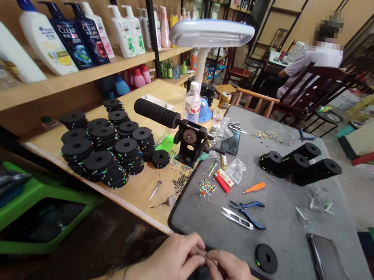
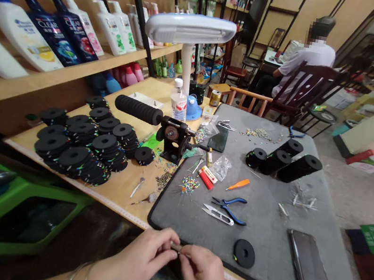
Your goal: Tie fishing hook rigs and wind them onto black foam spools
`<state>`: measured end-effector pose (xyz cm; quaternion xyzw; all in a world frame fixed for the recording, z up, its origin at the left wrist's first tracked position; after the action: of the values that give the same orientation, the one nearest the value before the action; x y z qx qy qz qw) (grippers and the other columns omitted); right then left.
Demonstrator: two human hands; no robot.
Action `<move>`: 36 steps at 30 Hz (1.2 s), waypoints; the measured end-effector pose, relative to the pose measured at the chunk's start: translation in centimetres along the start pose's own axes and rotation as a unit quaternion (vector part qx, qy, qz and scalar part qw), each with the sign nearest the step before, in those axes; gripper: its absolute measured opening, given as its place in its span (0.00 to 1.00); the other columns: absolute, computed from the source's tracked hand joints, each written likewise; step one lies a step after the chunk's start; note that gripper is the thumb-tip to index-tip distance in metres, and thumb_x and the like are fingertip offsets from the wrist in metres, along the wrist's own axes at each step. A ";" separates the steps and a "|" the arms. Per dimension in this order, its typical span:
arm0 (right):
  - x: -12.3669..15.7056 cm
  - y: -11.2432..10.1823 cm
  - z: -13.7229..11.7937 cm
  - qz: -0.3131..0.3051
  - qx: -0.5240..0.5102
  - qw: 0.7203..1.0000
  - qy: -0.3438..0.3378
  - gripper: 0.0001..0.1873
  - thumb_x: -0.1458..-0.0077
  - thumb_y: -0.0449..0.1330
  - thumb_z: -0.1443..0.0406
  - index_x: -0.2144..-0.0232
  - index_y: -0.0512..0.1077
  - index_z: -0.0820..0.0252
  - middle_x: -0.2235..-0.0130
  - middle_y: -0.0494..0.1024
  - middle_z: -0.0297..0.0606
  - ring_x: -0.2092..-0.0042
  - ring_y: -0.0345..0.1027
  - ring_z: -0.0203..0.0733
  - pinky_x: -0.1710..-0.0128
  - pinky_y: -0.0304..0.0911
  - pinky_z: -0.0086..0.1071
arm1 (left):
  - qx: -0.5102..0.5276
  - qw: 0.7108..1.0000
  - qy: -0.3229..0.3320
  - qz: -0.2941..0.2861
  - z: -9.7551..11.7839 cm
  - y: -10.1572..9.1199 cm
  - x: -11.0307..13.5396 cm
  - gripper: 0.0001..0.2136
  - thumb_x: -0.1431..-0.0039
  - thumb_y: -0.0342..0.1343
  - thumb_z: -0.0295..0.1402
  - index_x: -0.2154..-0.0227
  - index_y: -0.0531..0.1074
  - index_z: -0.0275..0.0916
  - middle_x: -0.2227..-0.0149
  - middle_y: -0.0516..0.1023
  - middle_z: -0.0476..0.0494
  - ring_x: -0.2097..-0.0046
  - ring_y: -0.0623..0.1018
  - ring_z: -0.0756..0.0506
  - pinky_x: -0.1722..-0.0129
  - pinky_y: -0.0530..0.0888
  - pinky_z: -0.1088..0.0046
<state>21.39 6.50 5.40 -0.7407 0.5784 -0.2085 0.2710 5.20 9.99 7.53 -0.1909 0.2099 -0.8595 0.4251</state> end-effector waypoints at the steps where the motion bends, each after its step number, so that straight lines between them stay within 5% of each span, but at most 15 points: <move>1: 0.0 0.0 -0.1 -0.002 -0.004 1.000 0.003 0.10 0.42 0.52 0.68 0.68 0.74 0.56 0.71 0.80 0.34 0.70 0.73 0.39 0.69 0.63 0.27 | 0.010 1.000 0.000 -0.007 -0.2 0.3 -0.2 0.05 0.40 0.51 0.31 0.66 0.71 0.39 0.72 0.76 0.50 0.69 0.74 0.49 0.69 0.65 0.77; 10: 0.1 -0.6 0.5 0.026 0.005 0.999 0.022 0.06 0.46 0.50 0.71 0.73 0.62 0.56 0.77 0.68 0.29 0.75 0.63 0.36 0.75 0.57 0.26 | 0.047 0.998 -0.026 0.022 -1.5 0.1 -0.4 0.08 0.38 0.45 0.31 0.72 0.66 0.38 0.76 0.67 0.53 0.73 0.67 0.51 0.73 0.59 0.77; 22: -0.2 -0.3 0.1 0.033 0.021 0.999 0.020 0.07 0.48 0.49 0.71 0.76 0.59 0.55 0.78 0.63 0.28 0.77 0.59 0.36 0.76 0.55 0.26 | 0.063 0.998 -0.021 0.018 -1.6 0.4 -0.3 0.08 0.39 0.46 0.31 0.73 0.65 0.38 0.77 0.65 0.53 0.74 0.65 0.51 0.73 0.58 0.77; 36: -0.6 0.1 0.1 0.031 0.008 0.999 0.022 0.09 0.44 0.52 0.66 0.74 0.70 0.58 0.81 0.64 0.27 0.78 0.59 0.35 0.77 0.53 0.26 | 0.075 0.997 -0.019 0.006 -1.6 0.5 -0.5 0.08 0.39 0.47 0.32 0.73 0.66 0.37 0.77 0.65 0.53 0.74 0.64 0.51 0.74 0.58 0.77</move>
<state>21.23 7.06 5.28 -0.7149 0.6055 -0.2213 0.2707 5.01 10.41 5.83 -0.1736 0.1376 -0.8665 0.4474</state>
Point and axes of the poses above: each hand's wrist, its own x-axis away from the middle knuckle, its own y-axis out of the palm, z = x × y, the point moved 3 cm from there along -x, towards the middle knuckle
